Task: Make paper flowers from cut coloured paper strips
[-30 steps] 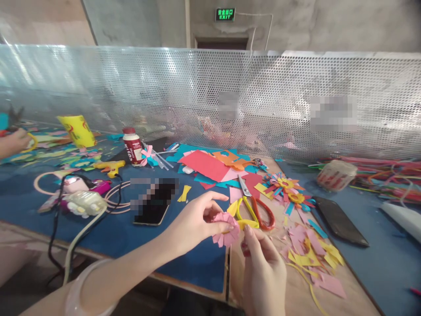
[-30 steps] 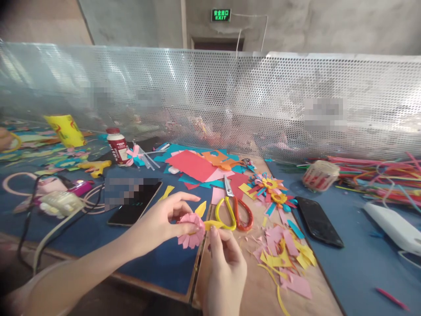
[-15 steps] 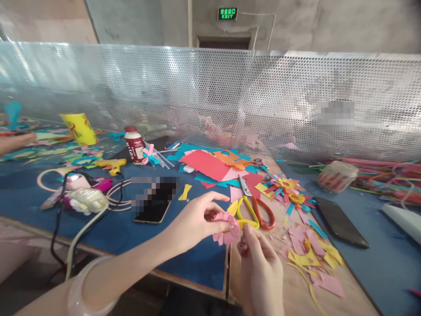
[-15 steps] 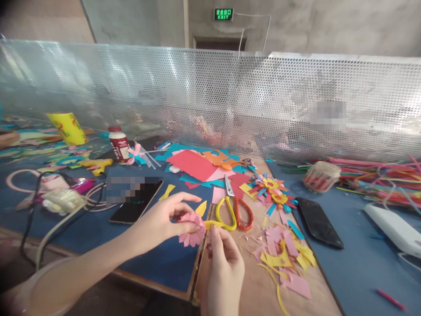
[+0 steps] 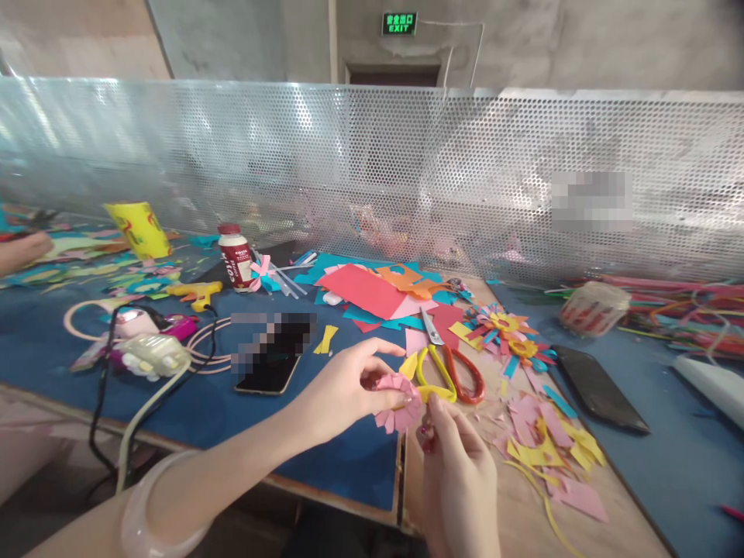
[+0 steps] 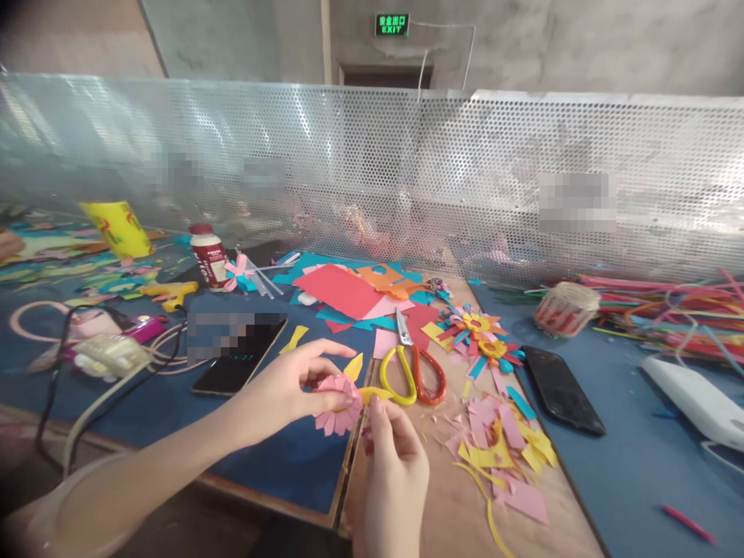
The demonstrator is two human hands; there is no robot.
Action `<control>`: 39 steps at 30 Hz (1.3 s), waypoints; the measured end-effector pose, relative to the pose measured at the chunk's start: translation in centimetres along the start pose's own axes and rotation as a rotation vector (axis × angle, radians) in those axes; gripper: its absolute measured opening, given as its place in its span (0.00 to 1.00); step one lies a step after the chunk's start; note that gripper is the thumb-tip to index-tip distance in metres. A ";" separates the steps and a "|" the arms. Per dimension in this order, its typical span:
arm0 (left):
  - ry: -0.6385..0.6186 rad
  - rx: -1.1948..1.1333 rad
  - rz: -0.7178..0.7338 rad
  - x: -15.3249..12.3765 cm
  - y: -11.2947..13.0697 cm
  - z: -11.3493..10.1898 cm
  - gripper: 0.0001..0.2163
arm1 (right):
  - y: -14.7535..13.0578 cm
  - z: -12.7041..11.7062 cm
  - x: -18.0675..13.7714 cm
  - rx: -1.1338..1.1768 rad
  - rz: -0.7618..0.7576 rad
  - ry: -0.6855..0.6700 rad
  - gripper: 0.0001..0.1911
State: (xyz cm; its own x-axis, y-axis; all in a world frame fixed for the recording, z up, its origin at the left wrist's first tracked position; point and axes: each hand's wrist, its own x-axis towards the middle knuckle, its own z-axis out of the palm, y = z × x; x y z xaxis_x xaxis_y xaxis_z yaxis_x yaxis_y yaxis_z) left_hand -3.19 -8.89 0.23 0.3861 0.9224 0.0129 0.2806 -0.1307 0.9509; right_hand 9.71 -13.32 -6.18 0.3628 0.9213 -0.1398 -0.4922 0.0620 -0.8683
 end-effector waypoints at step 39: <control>-0.028 0.025 0.077 -0.5 0.9 0.4 0.20 | 0.0 -0.5 0.1 0.086 0.072 -0.034 0.14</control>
State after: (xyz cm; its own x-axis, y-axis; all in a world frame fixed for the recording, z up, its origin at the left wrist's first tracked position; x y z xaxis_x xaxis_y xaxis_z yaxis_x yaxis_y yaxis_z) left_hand -2.76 -9.57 0.94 0.4321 0.8986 0.0764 0.2710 -0.2101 0.9394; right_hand 10.12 -13.39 -6.40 0.2978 0.9369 -0.1828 -0.5828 0.0268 -0.8122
